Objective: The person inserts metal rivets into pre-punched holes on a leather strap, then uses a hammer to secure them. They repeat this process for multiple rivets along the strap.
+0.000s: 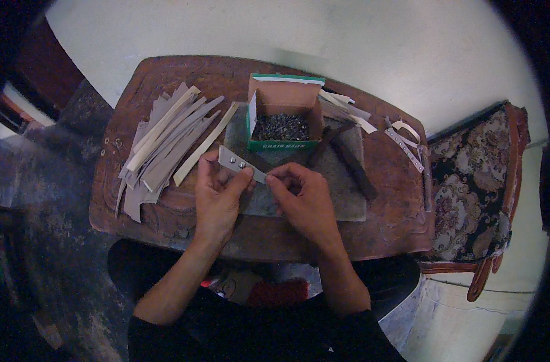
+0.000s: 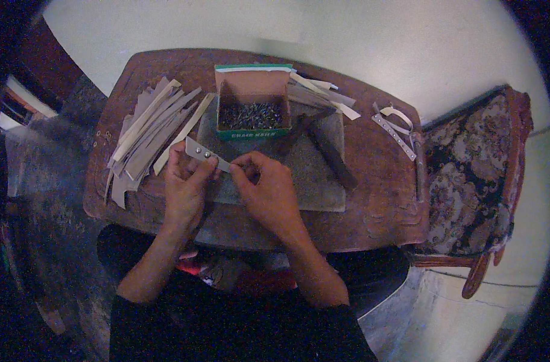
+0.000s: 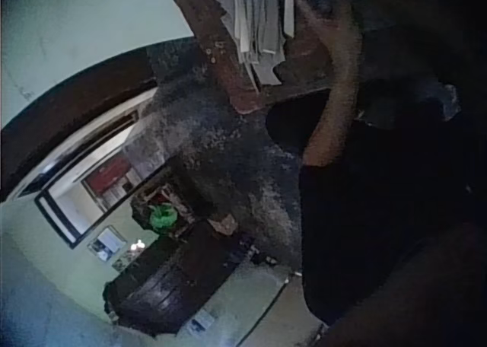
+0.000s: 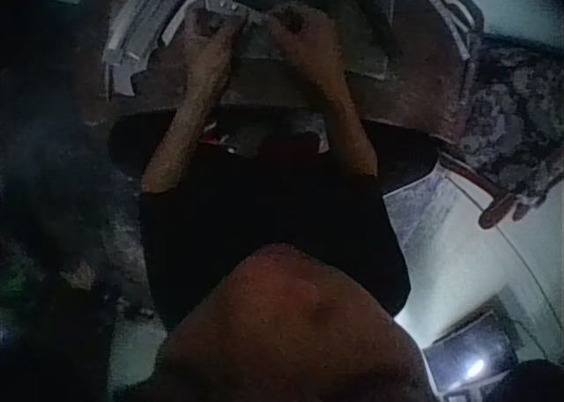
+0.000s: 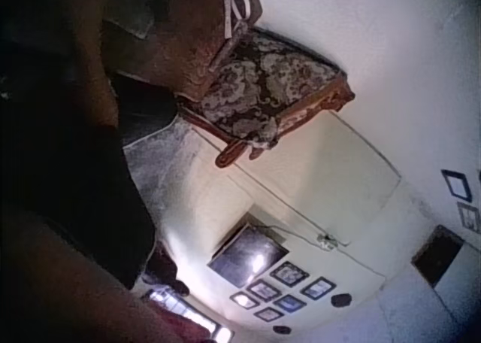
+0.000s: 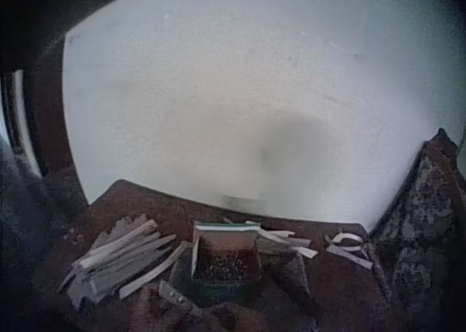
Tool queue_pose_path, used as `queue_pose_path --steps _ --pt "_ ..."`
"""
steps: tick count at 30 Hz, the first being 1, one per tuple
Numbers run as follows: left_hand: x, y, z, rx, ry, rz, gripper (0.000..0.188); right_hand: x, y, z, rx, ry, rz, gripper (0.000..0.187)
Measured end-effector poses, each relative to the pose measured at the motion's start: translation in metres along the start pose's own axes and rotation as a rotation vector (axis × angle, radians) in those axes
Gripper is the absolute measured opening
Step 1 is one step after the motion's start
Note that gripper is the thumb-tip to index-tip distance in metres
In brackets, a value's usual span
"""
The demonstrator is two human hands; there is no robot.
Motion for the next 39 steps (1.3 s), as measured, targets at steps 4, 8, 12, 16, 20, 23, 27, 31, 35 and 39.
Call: queue_pose_path --steps 4,8,12,16,20,23,27,31,35,39 --pt "0.005 -0.003 0.000 0.028 0.056 -0.013 0.039 -0.003 0.000 0.000 -0.024 0.013 0.038 0.015" --pt "0.000 0.003 0.000 -0.022 0.012 -0.003 0.037 -0.007 0.004 0.017 0.008 0.128 0.014 0.016" --pt "0.002 -0.001 -0.005 -0.033 0.045 0.017 0.036 -0.021 0.017 0.072 0.258 0.430 -0.105 0.017" --pt "0.003 0.002 -0.004 -0.081 0.058 0.043 0.037 -0.050 0.004 0.082 0.485 0.641 -0.084 0.017" --pt "0.001 0.004 -0.006 -0.098 -0.027 0.064 0.039 -0.080 -0.007 0.065 0.710 0.521 0.012 0.018" --pt "0.000 0.005 -0.007 -0.059 -0.023 0.072 0.039 -0.099 -0.003 0.051 0.830 0.370 0.037 0.018" --pt "0.001 0.004 -0.004 -0.045 0.033 0.048 0.039 -0.108 0.010 0.037 0.898 0.341 -0.009 0.019" --pt "0.002 0.004 -0.003 -0.090 0.057 0.066 0.040 -0.114 0.011 0.030 0.902 0.298 0.005 0.020" --pt "0.000 0.003 0.000 -0.065 0.049 0.093 0.047 -0.109 0.009 0.036 0.924 0.298 0.080 0.020" --pt "0.002 -0.001 -0.002 -0.046 0.056 0.103 0.047 -0.112 0.008 0.033 0.951 0.333 0.082 0.019"
Point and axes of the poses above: each hand's wrist, its own x-axis away from the middle knuckle, its own y-axis out of the back of the hand, z = x × y, the point moved 8 cm from there along -x, towards the middle knuckle, and after that the axes turned 15 degrees about -x, right-handed, at the moved point
